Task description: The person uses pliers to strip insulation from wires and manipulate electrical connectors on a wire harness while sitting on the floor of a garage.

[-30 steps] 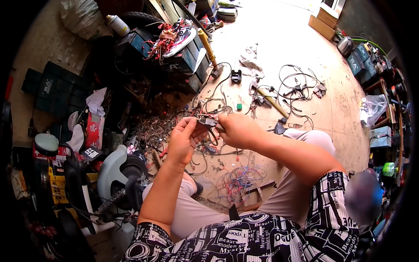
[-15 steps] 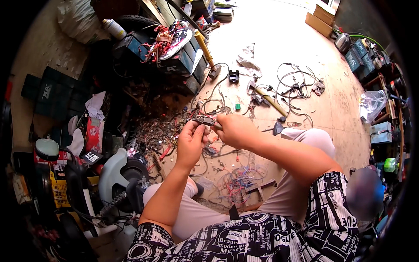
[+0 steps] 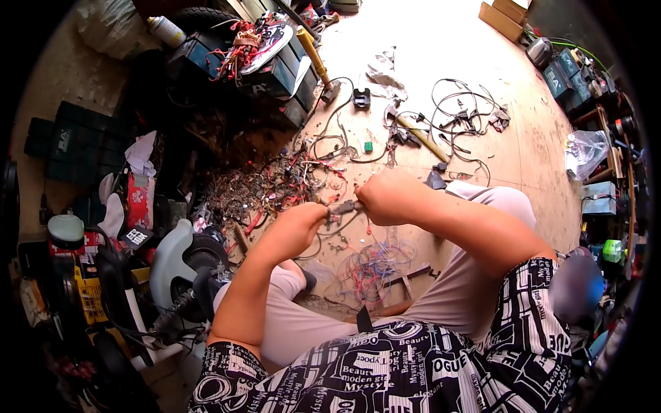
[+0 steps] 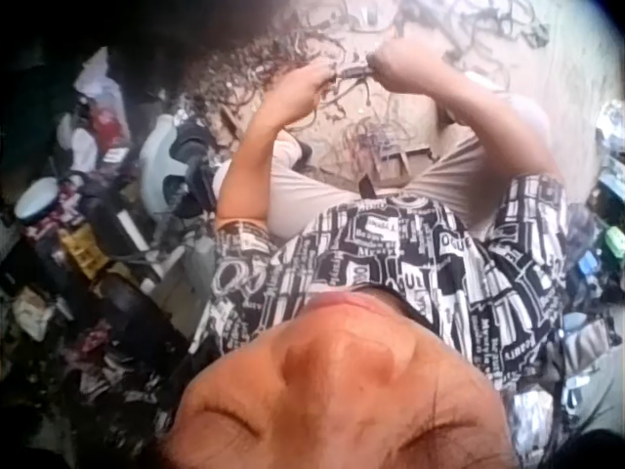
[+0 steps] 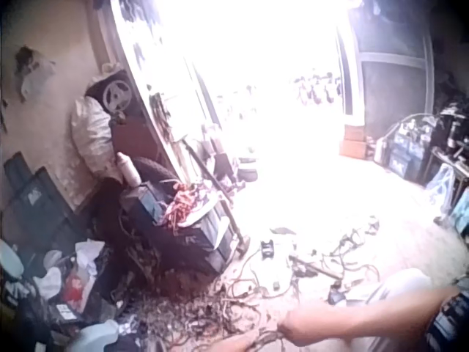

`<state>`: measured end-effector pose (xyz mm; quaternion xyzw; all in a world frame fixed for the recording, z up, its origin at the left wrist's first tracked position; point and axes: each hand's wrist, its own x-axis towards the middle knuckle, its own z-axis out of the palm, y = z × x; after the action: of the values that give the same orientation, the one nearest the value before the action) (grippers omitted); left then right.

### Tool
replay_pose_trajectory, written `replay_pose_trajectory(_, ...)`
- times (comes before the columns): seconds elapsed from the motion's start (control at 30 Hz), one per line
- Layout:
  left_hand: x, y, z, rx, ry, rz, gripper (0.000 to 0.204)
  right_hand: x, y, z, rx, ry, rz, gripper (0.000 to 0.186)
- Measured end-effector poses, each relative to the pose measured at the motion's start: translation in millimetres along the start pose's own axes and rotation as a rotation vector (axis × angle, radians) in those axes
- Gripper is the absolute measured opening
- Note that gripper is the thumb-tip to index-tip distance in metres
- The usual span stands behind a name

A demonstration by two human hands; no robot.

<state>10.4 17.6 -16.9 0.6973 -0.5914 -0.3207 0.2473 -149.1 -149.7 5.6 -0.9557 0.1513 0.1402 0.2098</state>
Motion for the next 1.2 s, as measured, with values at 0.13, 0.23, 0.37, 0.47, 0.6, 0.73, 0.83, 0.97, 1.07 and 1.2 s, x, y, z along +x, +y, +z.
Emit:
replay_pose_trajectory(0.13, -10.1, -12.6, 19.8, 0.137, -0.066, 0.142, 0.009, -3.1, 7.7, 9.8, -0.078, -0.166, -0.072, 0.02)
replay_pose_trajectory(0.23, -0.9, 0.2, 8.3, -0.503, -0.05, -0.244, 0.016, -3.2, 10.8, 7.1, 0.093, -0.082, -0.007, 0.031)
replay_pose_trajectory(0.37, 3.1, -2.0, 3.6, -1.033, 0.112, -0.352, 0.021, 5.9, 3.5, 4.7, 0.391, -0.128, 0.105, 0.038)
replay_pose_trajectory(0.47, 8.0, 3.1, -3.7, -1.089, 0.178, -0.328, 0.022, 8.3, 2.4, 8.0, 0.413, 0.031, 0.086, 0.034)
replay_pose_trajectory(0.6, 10.9, 9.0, -3.8, -1.037, 0.19, -0.344, 0.02, 21.0, -1.5, 5.4, 0.796, 0.19, 0.132, 0.03)
replay_pose_trajectory(0.73, 11.3, 14.9, 2.4, -1.011, 0.176, -0.362, 0.019, 24.5, -7.6, 9.8, 0.882, 0.301, 0.037, 0.023)
replay_pose_trajectory(0.83, 13.0, 14.6, 5.5, -0.951, 0.122, -0.341, 0.02, 26.1, -11.3, 5.7, 0.845, 0.303, 0.069, 0.016)
replay_pose_trajectory(0.97, 12.3, 16.5, 6.2, -0.948, 0.135, -0.345, 0.02, 23.3, -15.7, -5.3, 0.717, 0.294, 0.053, 0.013)
replay_pose_trajectory(1.07, 14.0, 13.1, 9.0, -0.859, 0.13, -0.332, 0.02, 24.2, -14.5, -5.0, 0.66, 0.31, -0.003, 0.012)
replay_pose_trajectory(1.2, 15.8, 15.7, 10.2, -0.763, 0.133, -0.319, 0.019, 25.9, -13.0, -3.3, 0.513, 0.345, -0.059, 0.016)
